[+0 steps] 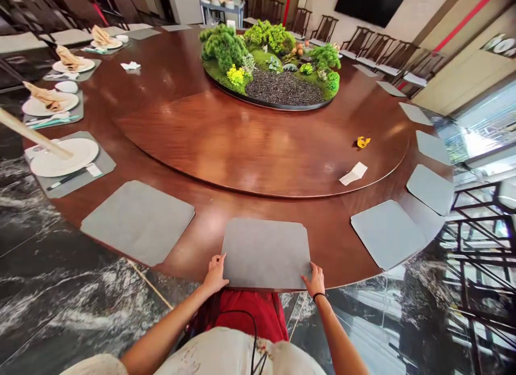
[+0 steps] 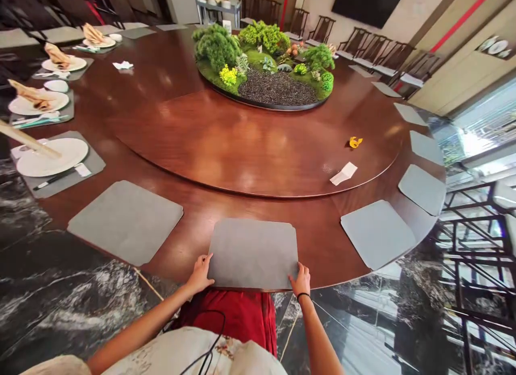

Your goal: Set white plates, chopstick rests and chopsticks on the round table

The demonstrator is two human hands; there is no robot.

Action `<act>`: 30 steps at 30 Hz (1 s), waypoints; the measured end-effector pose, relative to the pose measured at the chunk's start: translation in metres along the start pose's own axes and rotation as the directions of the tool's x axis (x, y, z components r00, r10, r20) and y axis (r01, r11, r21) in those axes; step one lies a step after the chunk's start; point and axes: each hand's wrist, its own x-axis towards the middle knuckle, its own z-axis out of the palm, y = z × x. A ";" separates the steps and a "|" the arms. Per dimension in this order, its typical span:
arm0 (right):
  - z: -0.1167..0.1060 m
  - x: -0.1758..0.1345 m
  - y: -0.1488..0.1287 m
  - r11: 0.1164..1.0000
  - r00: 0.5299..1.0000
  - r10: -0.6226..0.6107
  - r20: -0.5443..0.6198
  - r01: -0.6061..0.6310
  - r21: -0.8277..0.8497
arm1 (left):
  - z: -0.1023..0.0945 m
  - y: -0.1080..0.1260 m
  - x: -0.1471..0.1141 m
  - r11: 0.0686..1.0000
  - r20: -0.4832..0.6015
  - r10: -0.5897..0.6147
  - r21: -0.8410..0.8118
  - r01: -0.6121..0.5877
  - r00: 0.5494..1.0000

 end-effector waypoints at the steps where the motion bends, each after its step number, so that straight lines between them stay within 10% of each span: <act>1: 0.001 -0.006 0.000 0.999 0.999 -0.048 0.019 0.048 -0.007 | -0.001 -0.005 -0.005 1.000 -0.017 0.015 -0.004 -0.015 1.000; 9: -0.012 -0.031 -0.002 0.923 0.895 -0.367 0.255 0.384 -0.020 | 0.005 -0.025 -0.034 0.999 -0.139 0.017 0.035 -0.012 0.990; 30: -0.015 -0.015 -0.015 0.947 0.899 -0.314 0.303 0.321 0.031 | -0.010 -0.053 -0.026 0.997 -0.023 -0.058 -0.051 0.057 0.998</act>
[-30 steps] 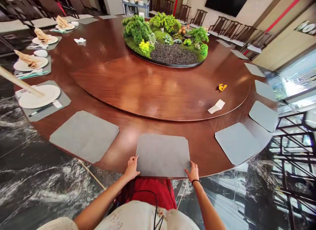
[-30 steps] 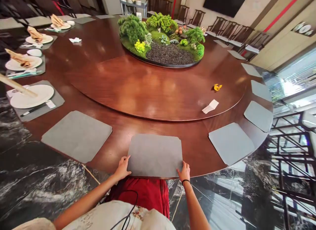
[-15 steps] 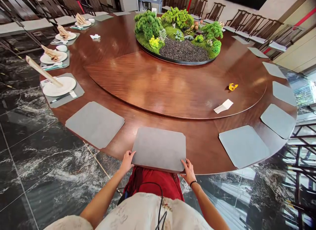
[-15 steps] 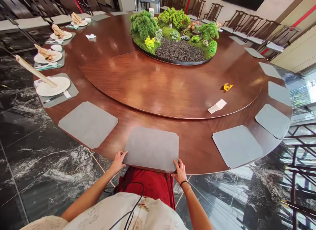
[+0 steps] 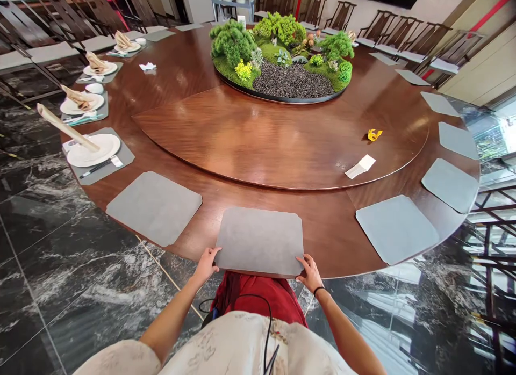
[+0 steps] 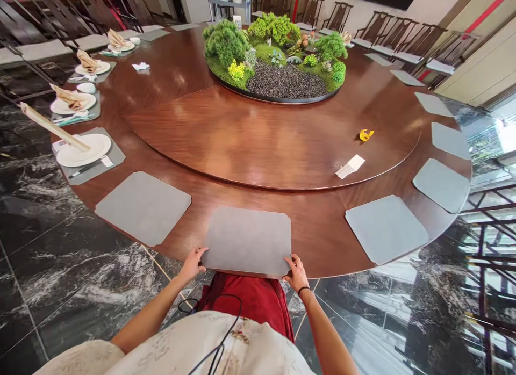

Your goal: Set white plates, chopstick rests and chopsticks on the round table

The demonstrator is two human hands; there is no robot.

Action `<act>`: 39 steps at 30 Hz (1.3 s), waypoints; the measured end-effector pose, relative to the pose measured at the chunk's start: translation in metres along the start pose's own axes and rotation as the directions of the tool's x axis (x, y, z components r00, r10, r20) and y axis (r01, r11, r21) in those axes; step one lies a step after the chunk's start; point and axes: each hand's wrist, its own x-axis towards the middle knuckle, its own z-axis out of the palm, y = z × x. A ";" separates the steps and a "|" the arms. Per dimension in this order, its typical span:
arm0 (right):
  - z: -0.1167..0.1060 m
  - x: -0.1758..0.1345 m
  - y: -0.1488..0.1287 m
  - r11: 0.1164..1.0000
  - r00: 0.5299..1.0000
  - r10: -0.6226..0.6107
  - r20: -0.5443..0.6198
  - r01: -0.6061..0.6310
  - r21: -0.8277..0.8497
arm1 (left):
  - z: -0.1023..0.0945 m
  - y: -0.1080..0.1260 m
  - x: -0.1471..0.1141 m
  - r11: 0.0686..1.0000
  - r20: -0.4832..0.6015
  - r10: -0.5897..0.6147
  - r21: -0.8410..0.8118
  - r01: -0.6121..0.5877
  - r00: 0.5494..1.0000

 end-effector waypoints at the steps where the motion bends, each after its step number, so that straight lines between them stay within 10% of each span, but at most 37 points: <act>1: 0.000 -0.001 0.001 1.000 1.000 -0.004 -0.003 0.004 0.000 | -0.001 0.001 0.000 1.000 0.006 -0.002 0.002 0.002 1.000; 27: 0.026 -0.004 0.011 0.993 0.987 0.118 -0.107 -0.118 0.012 | 0.026 -0.011 0.023 0.987 -0.010 -0.062 0.150 0.063 0.998; 39: -0.002 -0.013 -0.022 0.998 0.998 0.060 0.022 -0.061 0.030 | -0.006 -0.018 0.006 1.000 0.097 0.004 0.000 -0.004 0.995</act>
